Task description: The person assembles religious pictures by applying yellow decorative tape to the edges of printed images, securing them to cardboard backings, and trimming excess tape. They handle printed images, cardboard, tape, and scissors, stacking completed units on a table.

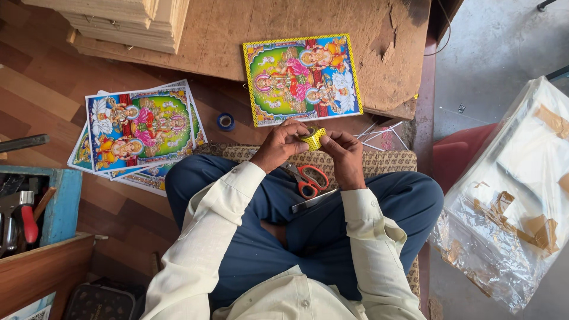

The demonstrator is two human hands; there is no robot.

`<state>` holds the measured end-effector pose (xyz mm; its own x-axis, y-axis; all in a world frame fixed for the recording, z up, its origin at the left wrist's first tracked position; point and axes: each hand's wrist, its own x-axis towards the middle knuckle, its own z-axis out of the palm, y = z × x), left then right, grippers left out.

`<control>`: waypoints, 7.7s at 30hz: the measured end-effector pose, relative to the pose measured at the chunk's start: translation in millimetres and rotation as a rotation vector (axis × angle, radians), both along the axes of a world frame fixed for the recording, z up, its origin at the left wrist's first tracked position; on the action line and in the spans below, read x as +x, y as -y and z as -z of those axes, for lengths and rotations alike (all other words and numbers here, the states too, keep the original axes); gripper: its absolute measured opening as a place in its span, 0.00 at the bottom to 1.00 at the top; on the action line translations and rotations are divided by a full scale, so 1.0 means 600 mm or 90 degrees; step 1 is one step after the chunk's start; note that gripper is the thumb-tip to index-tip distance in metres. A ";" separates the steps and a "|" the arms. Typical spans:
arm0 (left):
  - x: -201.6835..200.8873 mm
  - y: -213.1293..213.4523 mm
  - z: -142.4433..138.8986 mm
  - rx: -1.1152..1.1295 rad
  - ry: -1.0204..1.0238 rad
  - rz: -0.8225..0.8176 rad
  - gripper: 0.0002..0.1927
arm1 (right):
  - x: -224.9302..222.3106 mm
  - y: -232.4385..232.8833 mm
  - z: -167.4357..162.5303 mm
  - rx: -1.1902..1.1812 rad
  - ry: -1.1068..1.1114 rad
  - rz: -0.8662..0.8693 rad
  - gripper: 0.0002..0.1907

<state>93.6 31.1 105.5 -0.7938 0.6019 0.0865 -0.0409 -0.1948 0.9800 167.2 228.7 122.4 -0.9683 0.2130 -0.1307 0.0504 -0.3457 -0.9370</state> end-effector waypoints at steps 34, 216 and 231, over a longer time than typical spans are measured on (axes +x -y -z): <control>-0.045 0.151 -0.009 -0.617 0.001 -0.295 0.30 | -0.107 -0.136 0.150 -0.025 0.034 0.402 0.10; -0.083 0.051 0.063 -0.174 0.193 -0.400 0.12 | 0.113 0.123 -0.031 0.039 0.314 -0.272 0.36; -0.090 0.049 0.069 -0.148 0.243 -0.390 0.10 | 0.065 0.136 -0.010 0.079 0.256 -0.232 0.34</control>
